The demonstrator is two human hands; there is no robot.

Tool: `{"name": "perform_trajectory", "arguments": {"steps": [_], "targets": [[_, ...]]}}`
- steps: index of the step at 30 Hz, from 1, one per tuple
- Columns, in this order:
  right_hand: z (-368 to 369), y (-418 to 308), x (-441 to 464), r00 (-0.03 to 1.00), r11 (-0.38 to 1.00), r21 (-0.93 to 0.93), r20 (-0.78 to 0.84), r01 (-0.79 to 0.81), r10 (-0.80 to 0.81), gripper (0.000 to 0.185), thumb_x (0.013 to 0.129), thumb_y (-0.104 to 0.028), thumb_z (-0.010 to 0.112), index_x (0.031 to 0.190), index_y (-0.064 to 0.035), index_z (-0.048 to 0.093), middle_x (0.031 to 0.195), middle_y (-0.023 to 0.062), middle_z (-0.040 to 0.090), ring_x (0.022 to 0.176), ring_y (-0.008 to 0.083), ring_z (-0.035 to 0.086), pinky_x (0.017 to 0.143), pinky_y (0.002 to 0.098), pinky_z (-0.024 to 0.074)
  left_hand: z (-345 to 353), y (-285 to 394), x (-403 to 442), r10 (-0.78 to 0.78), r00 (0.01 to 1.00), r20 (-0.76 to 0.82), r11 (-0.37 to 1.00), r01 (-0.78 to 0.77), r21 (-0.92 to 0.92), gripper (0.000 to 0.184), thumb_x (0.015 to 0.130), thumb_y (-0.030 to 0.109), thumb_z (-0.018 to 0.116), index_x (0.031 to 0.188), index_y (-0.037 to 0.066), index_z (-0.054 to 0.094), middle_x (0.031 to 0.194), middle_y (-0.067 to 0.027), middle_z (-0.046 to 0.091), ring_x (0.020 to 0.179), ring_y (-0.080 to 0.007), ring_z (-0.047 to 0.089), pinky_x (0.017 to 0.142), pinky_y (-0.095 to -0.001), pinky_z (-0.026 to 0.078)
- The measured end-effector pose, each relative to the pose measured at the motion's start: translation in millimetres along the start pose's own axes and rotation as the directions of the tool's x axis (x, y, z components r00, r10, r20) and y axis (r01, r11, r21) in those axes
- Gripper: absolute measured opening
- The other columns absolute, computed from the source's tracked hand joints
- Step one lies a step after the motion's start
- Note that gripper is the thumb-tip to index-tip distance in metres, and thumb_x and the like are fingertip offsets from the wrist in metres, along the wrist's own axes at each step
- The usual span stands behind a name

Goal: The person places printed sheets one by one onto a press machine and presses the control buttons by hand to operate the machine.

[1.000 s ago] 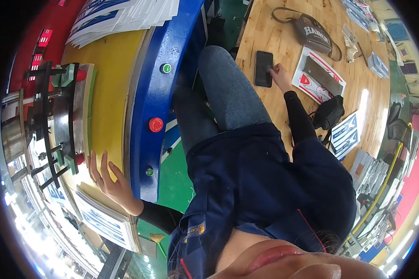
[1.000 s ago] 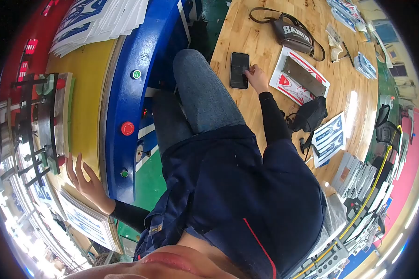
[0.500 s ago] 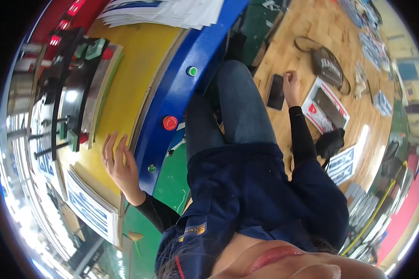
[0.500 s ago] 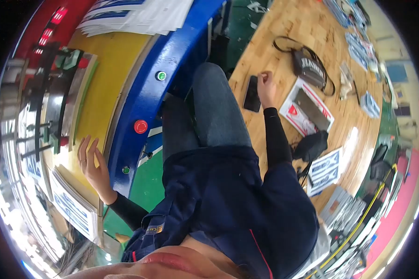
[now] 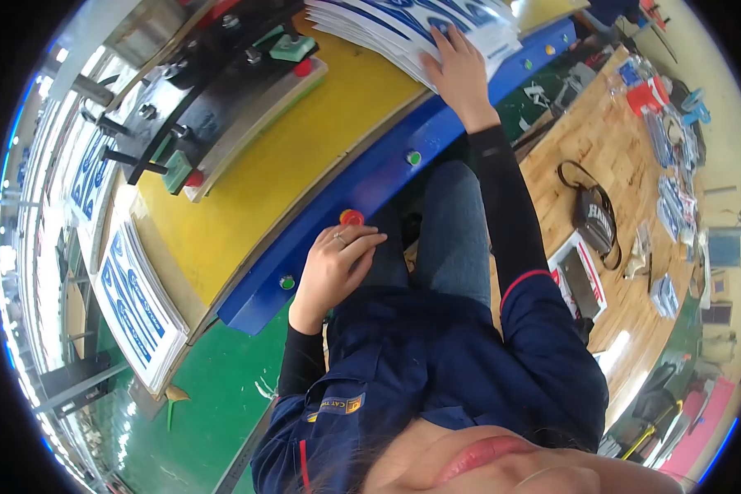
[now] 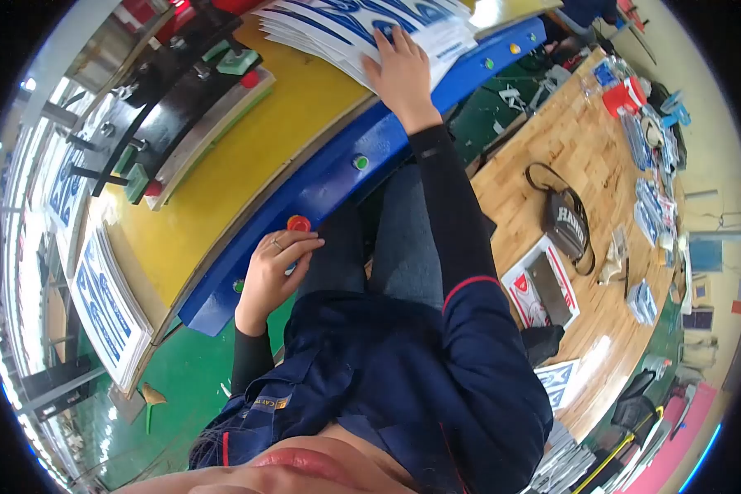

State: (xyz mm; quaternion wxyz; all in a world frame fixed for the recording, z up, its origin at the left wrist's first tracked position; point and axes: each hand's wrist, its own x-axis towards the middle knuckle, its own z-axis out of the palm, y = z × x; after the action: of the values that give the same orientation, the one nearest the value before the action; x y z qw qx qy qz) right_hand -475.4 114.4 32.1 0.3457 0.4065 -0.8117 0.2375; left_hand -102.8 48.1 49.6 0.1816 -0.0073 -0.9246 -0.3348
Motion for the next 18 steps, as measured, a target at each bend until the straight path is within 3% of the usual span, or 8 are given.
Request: {"name": "perform_trajectory", "arguments": {"steps": [5,7,9,11,13,15,17,18], "targets": [[-93.2,-34.8,8.9,0.882,0.984,-0.112,0.438,-0.137,0.172,0.026,0.1,-0.023,0.055,0.113,-0.0062,0.068,0.101,0.0255,0.07,0.086,0.0385,0.069,0.074,0.0432,0.0547,3.0,-19.9,-12.8,-0.074,0.99,0.122,0.976,0.097,-0.194,0.032,0.084,0.004,0.069,0.117,0.006,0.067,0.117,-0.0119,0.069,0.109,-0.0315,0.065,0.096,-0.043,0.049],[-134.0,-58.6,-1.4,0.904,0.952,0.224,0.416,-0.208,0.099,0.028,0.1,-0.026,0.057,0.115,-0.0056,0.069,0.088,0.0257,0.068,0.071,0.0381,0.067,0.066,0.0449,0.0529,13.9,-20.2,-9.2,-0.071,0.993,0.095,0.937,0.099,-0.335,0.051,0.084,0.009,0.073,0.132,0.004,0.056,0.128,-0.0155,0.063,0.119,-0.0327,0.06,0.102,-0.0432,0.046],[-166.7,-90.1,-27.6,0.72,0.749,0.458,0.693,-0.479,0.037,0.036,0.099,-0.032,0.059,0.123,-0.0053,0.065,0.108,0.025,0.069,0.096,0.0368,0.069,0.083,0.0434,0.0539,34.8,-8.0,-7.9,-0.115,0.993,-0.026,0.873,0.088,-0.48,0.077,0.083,0.014,0.077,0.149,0.003,0.039,0.142,-0.0208,0.052,0.133,-0.0356,0.051,0.11,-0.0423,0.04],[-175.3,-116.5,-40.0,0.713,0.531,0.833,0.466,-0.153,-0.524,0.048,0.098,-0.037,0.062,0.134,-0.0063,0.059,0.136,0.0236,0.057,0.128,0.0366,0.056,0.105,0.0435,0.0443,57.6,5.2,-17.9,-0.233,0.957,-0.175,0.763,0.069,-0.643,0.104,0.082,0.019,0.081,0.157,-0.001,0.012,0.153,-0.0221,0.038,0.142,-0.032,0.038,0.117,-0.0405,0.031],[-165.5,-125.8,-46.6,0.54,0.537,0.818,0.553,-0.206,-0.635,0.054,0.096,-0.039,0.063,0.14,-0.0088,0.055,0.156,0.0193,0.039,0.146,0.0375,0.034,0.118,0.0452,0.03,89.9,8.8,-38.9,-0.622,0.779,-0.081,0.447,0.268,-0.853,0.084,0.089,0.013,0.073,0.155,-0.003,0.023,0.146,-0.0162,0.048,0.13,-0.0249,0.051,0.107,-0.0361,0.041],[-128.9,-114.5,-65.0,0.697,0.746,0.651,0.602,-0.143,-0.391,0.053,0.096,-0.039,0.062,0.142,-0.0121,0.055,0.156,0.0193,0.038,0.144,0.0395,0.036,0.117,0.0469,0.0309,102.7,0.8,-53.5,-0.846,0.531,0.041,0.008,0.089,-0.996,0.058,0.091,0.01,0.067,0.143,-0.005,0.046,0.133,-0.013,0.06,0.12,-0.0225,0.058,0.1,-0.0339,0.046],[-85.7,-97.1,-85.2,0.795,0.922,0.376,0.531,0.091,-0.295,0.051,0.097,-0.035,0.061,0.142,-0.012,0.054,0.155,0.0195,0.039,0.144,0.0412,0.035,0.117,0.0494,0.0302,79.4,-6.4,-72.2,-0.885,0.452,0.108,-0.103,0.036,-0.994,0.042,0.089,0.009,0.066,0.128,-0.006,0.058,0.122,-0.0117,0.066,0.112,-0.0223,0.063,0.098,-0.0348,0.048],[-77.5,-99.8,-88.9,0.787,0.883,0.465,0.518,0.07,-0.336,0.051,0.097,-0.034,0.061,0.142,-0.012,0.054,0.155,0.0196,0.039,0.144,0.0414,0.035,0.116,0.0505,0.0297,67.5,-13.5,-85.4,-0.897,0.427,0.113,-0.113,0.026,-0.993,0.044,0.086,0.007,0.066,0.127,-0.006,0.058,0.12,-0.0126,0.067,0.107,-0.0231,0.065,0.095,-0.0355,0.05]]}}
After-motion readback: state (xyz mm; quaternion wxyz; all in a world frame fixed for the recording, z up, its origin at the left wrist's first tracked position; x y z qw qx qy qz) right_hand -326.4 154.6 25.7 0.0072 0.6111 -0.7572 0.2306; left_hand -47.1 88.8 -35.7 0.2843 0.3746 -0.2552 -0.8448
